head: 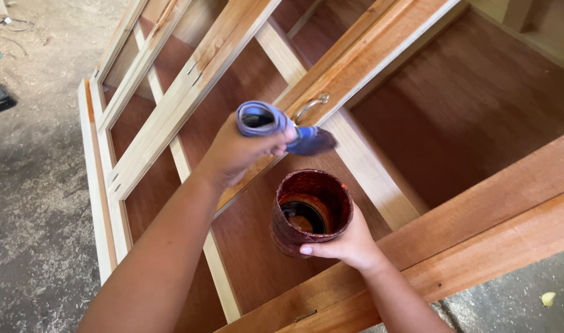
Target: The person holds a cup of dark wood stain and a wide brush, brushing stain onto the raw, unstained rails and frame of a wooden cabinet, working across different panels and edges. They briefly work the cabinet's lock and key, then open a cabinet door at the end.
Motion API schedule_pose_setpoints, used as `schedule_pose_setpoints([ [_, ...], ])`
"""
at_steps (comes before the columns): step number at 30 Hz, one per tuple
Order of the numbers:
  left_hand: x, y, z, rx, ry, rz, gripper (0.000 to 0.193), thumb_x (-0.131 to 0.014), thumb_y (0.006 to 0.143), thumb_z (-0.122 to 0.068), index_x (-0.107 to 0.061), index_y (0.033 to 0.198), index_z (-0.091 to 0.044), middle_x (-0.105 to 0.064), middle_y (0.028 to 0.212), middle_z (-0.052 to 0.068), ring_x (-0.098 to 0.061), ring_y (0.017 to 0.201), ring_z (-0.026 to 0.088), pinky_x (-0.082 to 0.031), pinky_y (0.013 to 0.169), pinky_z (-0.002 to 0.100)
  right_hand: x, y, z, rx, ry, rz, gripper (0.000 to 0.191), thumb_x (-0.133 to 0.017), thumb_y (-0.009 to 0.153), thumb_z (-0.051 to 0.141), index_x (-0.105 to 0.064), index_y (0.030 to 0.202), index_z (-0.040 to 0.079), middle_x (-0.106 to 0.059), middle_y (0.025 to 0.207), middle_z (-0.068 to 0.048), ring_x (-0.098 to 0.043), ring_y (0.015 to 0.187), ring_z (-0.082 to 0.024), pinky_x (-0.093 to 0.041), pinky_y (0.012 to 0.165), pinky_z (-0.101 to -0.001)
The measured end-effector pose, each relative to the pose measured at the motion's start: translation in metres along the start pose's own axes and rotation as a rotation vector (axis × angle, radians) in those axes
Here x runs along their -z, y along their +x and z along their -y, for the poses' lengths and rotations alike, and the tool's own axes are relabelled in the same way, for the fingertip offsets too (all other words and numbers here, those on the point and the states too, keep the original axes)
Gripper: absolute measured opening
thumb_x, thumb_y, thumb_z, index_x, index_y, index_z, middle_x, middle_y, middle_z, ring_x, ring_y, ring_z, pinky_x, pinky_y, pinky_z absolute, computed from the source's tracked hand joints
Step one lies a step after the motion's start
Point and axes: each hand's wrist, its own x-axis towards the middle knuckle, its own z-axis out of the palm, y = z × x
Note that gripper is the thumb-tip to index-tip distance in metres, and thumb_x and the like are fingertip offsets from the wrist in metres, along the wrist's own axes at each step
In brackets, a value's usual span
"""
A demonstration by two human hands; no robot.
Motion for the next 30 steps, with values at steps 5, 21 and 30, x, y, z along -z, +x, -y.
schedule_pose_setpoints([
  [5,-0.018,0.002,-0.010,-0.081,-0.102,-0.112,0.016,-0.078,0.091,-0.012,-0.071,0.103,-0.004,-0.073,0.088,0.007,-0.066,0.073,0.015,-0.056,0.065,0.028,0.006,-0.005,-0.001,0.023,-0.062,-0.071,0.105,-0.099,0.053,0.023,-0.049,0.143,0.001,-0.064,0.139,-0.012,-0.060,0.132,-0.025,-0.044,0.116,-0.0421],
  [21,-0.028,-0.068,-0.057,-0.415,0.359,0.129,0.033,-0.086,0.077,-0.006,-0.074,0.107,-0.011,-0.066,0.119,0.009,-0.067,0.108,0.016,-0.058,0.096,0.032,0.010,-0.001,0.000,0.064,-0.054,-0.182,0.102,-0.098,0.058,0.022,-0.046,0.144,0.003,-0.062,0.138,-0.010,-0.059,0.131,-0.023,-0.047,0.115,-0.0408],
  [30,-0.057,-0.108,-0.017,-0.486,0.644,0.066,0.056,-0.094,0.065,-0.014,-0.073,0.117,-0.014,-0.062,0.125,0.008,-0.066,0.113,0.019,-0.053,0.095,0.032,0.015,-0.002,0.002,0.062,-0.043,-0.219,0.095,-0.097,0.061,0.017,-0.050,0.141,0.002,-0.065,0.133,-0.011,-0.062,0.125,-0.022,-0.050,0.110,-0.0403],
])
